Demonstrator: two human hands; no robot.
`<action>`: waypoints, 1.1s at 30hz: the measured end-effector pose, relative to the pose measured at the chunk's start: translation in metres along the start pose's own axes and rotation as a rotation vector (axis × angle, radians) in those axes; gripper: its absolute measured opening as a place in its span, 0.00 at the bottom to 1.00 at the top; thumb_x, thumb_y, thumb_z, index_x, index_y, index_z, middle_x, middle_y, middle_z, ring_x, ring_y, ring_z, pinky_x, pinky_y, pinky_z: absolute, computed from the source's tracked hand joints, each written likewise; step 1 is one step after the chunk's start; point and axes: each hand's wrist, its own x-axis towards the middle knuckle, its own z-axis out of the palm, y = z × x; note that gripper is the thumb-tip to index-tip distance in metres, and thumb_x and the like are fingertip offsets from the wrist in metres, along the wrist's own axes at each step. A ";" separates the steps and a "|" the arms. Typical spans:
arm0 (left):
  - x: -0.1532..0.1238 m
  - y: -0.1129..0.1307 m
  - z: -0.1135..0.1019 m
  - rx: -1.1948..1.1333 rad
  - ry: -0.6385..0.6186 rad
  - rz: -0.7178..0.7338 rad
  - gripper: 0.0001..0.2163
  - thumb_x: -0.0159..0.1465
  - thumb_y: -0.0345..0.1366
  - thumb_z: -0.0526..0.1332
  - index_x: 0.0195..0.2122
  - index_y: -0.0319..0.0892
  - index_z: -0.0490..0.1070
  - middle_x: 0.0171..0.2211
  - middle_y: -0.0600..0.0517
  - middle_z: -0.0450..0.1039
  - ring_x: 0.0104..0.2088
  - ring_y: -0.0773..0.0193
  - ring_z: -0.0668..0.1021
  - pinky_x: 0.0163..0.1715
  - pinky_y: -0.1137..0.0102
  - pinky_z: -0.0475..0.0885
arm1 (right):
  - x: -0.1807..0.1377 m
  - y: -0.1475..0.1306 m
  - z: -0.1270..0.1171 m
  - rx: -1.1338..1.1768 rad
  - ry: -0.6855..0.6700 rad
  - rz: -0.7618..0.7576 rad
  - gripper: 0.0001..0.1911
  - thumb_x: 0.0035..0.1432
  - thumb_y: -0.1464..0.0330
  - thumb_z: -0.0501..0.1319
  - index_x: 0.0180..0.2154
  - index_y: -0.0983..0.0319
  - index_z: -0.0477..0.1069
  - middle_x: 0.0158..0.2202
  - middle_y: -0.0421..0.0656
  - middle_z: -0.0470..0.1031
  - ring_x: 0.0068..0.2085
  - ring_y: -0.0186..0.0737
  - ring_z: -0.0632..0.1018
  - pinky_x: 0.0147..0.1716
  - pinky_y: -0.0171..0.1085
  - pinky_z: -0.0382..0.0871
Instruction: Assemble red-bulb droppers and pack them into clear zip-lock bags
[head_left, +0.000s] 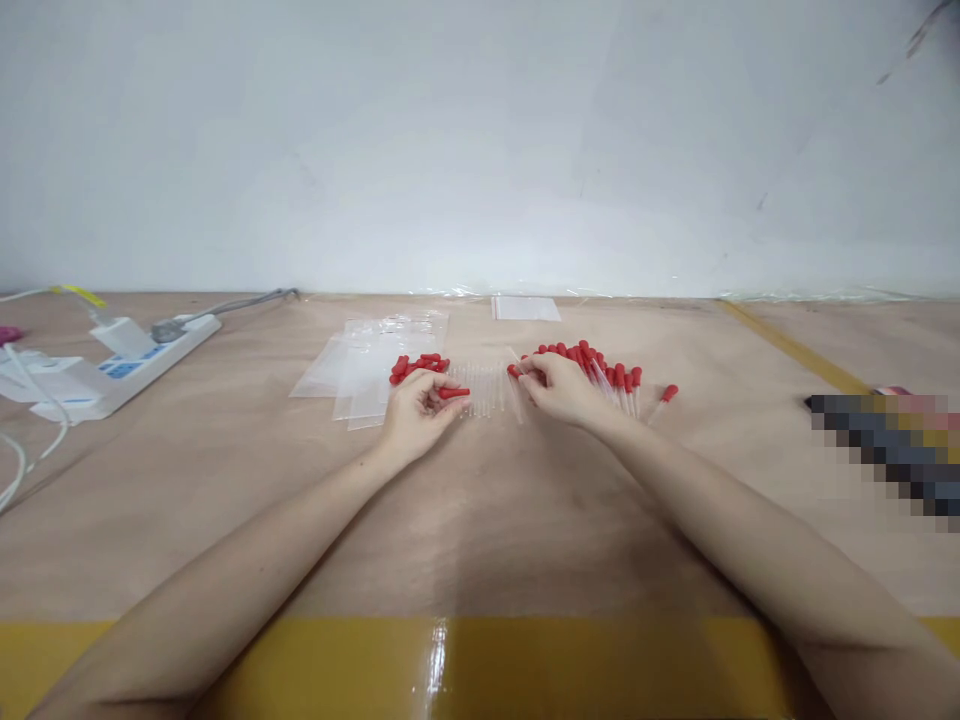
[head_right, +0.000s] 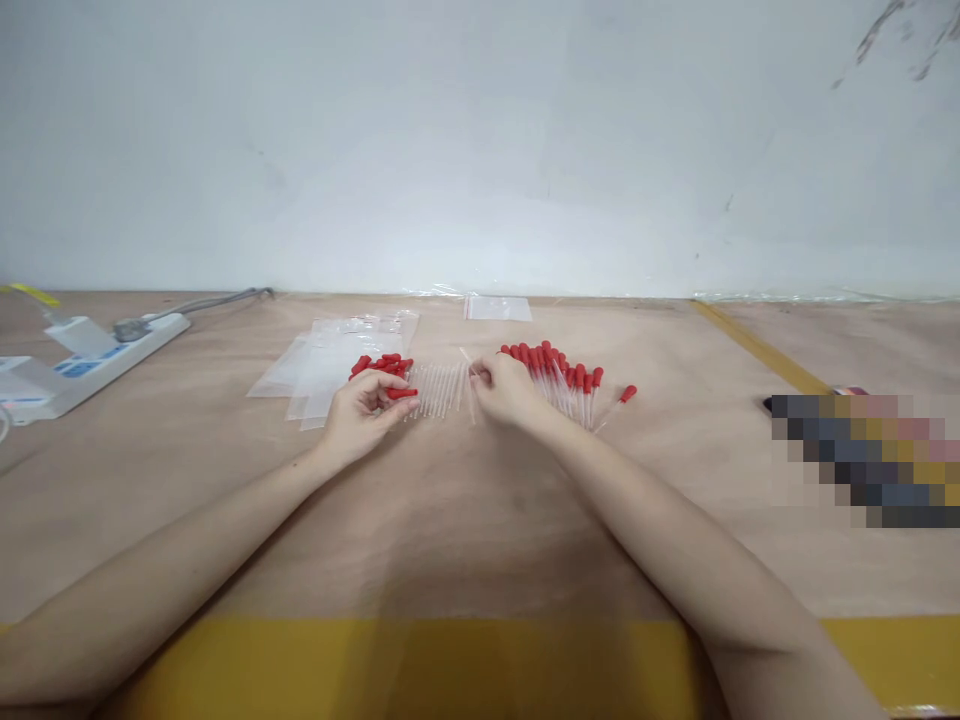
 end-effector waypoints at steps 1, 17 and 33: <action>-0.001 0.001 0.000 0.005 -0.005 -0.007 0.09 0.53 0.38 0.64 0.31 0.39 0.70 0.28 0.52 0.68 0.22 0.72 0.68 0.22 0.75 0.66 | -0.007 0.002 0.002 0.023 0.058 -0.091 0.08 0.54 0.71 0.53 0.31 0.64 0.71 0.29 0.45 0.70 0.32 0.36 0.71 0.32 0.35 0.64; -0.007 0.010 0.001 0.007 -0.125 0.172 0.06 0.59 0.35 0.60 0.34 0.40 0.72 0.30 0.50 0.70 0.31 0.67 0.72 0.32 0.71 0.68 | -0.037 0.008 0.033 0.072 0.132 -0.501 0.13 0.60 0.68 0.51 0.41 0.65 0.71 0.32 0.46 0.71 0.33 0.36 0.70 0.32 0.35 0.63; -0.013 0.014 -0.002 0.070 -0.389 0.221 0.07 0.62 0.34 0.54 0.33 0.39 0.70 0.29 0.51 0.70 0.30 0.67 0.72 0.31 0.72 0.66 | -0.027 0.016 0.021 -0.323 0.045 -0.740 0.13 0.60 0.72 0.49 0.36 0.63 0.71 0.29 0.43 0.72 0.28 0.33 0.65 0.31 0.37 0.47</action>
